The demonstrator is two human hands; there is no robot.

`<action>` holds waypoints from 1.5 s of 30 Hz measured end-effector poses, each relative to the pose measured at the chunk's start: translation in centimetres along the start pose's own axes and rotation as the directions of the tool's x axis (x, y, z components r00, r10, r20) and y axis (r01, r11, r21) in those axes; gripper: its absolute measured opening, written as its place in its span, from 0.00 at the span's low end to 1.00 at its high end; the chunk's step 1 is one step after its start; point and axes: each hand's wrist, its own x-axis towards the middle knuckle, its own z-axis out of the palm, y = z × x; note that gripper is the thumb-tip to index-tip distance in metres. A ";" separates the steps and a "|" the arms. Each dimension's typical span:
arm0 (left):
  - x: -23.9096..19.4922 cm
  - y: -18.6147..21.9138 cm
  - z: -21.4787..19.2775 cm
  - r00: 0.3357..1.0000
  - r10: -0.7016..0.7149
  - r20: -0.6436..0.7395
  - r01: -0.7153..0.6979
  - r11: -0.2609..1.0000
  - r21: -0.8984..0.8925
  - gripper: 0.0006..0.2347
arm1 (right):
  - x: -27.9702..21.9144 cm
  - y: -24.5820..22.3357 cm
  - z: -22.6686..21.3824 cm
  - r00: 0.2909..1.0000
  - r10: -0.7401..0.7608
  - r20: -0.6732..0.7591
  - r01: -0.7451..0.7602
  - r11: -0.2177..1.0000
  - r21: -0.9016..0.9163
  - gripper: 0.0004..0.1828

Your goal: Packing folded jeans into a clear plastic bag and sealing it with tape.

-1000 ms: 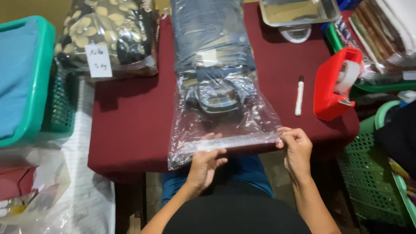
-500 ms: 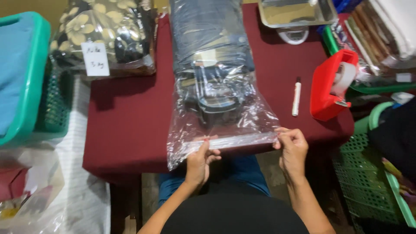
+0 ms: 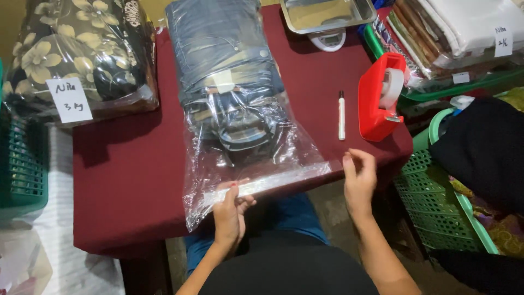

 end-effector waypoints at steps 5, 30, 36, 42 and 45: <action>-0.2 0.3 0.4 1.000 -0.006 -0.017 0.005 1.000 -0.010 0.08 | -3.4 -3.7 2.1 0.501 -0.724 0.474 0.838 0.269 -0.474 0.10; -6.2 11.0 -6.8 0.634 0.628 0.451 -0.595 0.023 0.804 0.28 | -0.3 -0.7 3.5 0.191 -0.568 0.800 0.937 -0.138 -0.321 0.22; -3.6 12.7 -7.6 0.541 0.497 0.678 -0.743 -0.094 0.662 0.08 | 0.0 -0.6 3.4 0.173 -0.601 0.780 0.923 -0.178 -0.341 0.21; -3.8 13.6 -6.4 0.880 0.414 0.231 -0.425 0.472 0.772 0.06 | 0.3 -0.5 3.5 0.154 -0.597 0.787 0.929 -0.185 -0.322 0.21; -5.3 13.2 -4.7 0.666 0.684 0.297 -0.533 0.159 0.831 0.04 | 0.5 -0.9 3.6 0.144 -0.604 0.784 0.927 -0.195 -0.320 0.20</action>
